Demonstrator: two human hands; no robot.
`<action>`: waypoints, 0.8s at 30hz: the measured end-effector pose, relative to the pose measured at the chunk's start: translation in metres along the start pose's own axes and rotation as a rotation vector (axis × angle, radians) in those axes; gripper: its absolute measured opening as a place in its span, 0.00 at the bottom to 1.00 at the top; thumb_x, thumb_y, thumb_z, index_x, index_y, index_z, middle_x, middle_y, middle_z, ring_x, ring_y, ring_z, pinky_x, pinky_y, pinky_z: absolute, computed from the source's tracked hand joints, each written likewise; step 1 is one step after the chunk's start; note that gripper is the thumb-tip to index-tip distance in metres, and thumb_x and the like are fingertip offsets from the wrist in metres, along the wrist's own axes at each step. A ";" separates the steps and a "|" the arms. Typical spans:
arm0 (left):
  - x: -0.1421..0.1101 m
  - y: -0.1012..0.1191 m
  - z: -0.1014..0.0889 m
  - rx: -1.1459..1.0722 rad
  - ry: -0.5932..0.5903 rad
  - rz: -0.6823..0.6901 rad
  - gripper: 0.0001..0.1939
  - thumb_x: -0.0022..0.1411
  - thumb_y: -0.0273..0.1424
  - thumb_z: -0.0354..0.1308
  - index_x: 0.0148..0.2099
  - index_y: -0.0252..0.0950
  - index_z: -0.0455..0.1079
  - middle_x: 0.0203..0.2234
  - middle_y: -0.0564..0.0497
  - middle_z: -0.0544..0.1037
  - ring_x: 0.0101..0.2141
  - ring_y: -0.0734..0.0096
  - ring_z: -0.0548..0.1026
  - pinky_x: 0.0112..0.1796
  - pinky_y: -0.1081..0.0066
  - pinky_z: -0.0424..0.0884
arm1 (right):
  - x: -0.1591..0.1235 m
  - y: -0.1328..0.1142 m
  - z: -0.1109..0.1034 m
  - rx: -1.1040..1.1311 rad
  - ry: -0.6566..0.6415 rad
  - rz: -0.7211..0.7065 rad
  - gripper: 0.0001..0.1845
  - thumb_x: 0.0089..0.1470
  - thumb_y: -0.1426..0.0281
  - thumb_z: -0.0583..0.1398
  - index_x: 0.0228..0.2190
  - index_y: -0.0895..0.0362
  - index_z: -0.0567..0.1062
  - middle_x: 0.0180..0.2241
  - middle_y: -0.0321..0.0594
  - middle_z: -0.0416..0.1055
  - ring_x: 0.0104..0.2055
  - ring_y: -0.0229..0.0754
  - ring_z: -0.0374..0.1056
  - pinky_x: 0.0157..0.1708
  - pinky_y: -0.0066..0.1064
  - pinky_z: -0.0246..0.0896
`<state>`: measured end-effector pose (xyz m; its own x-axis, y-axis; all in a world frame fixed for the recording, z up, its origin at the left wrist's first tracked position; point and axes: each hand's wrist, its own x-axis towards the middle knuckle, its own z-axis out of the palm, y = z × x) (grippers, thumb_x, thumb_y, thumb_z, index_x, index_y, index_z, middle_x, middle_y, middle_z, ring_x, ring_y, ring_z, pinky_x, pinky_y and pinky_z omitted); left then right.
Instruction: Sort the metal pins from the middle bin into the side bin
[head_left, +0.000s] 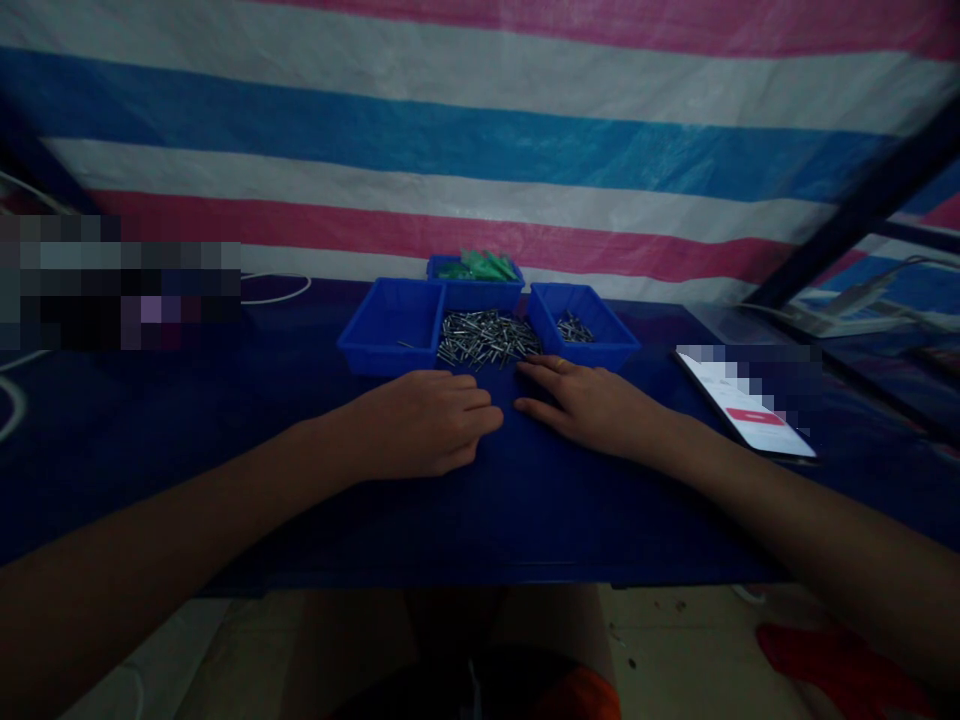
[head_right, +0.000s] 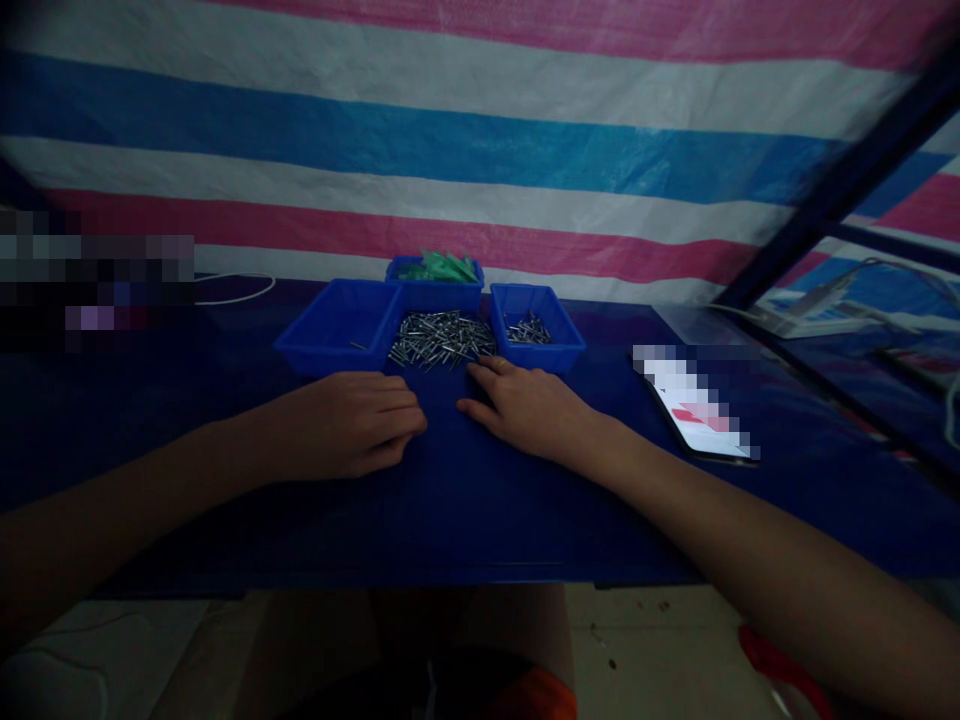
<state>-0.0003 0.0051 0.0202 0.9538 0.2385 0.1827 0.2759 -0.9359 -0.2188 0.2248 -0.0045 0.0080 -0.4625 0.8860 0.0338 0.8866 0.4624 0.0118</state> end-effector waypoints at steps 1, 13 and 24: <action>0.000 0.000 0.000 0.000 0.001 0.000 0.04 0.59 0.26 0.49 0.34 0.36 0.65 0.29 0.52 0.72 0.31 0.72 0.68 0.34 0.71 0.61 | 0.000 0.000 0.000 0.004 0.002 -0.002 0.32 0.59 0.53 0.44 0.56 0.60 0.60 0.57 0.52 0.58 0.51 0.54 0.64 0.47 0.46 0.63; 0.000 0.002 0.000 -0.003 0.022 -0.008 0.05 0.58 0.26 0.50 0.34 0.35 0.66 0.28 0.52 0.72 0.31 0.71 0.68 0.33 0.71 0.62 | -0.003 -0.009 -0.004 -0.020 0.077 -0.166 0.18 0.60 0.66 0.47 0.46 0.60 0.69 0.46 0.47 0.68 0.44 0.45 0.68 0.42 0.36 0.64; 0.000 0.001 0.001 0.025 0.016 0.000 0.04 0.58 0.28 0.50 0.33 0.36 0.66 0.27 0.53 0.73 0.29 0.72 0.68 0.31 0.71 0.62 | -0.001 -0.005 -0.003 0.031 0.090 -0.305 0.12 0.58 0.77 0.48 0.38 0.61 0.71 0.37 0.45 0.68 0.37 0.41 0.65 0.38 0.32 0.61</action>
<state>0.0000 0.0044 0.0187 0.9519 0.2338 0.1978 0.2787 -0.9291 -0.2432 0.2212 -0.0074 0.0106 -0.7032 0.7006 0.1213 0.7062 0.7080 0.0049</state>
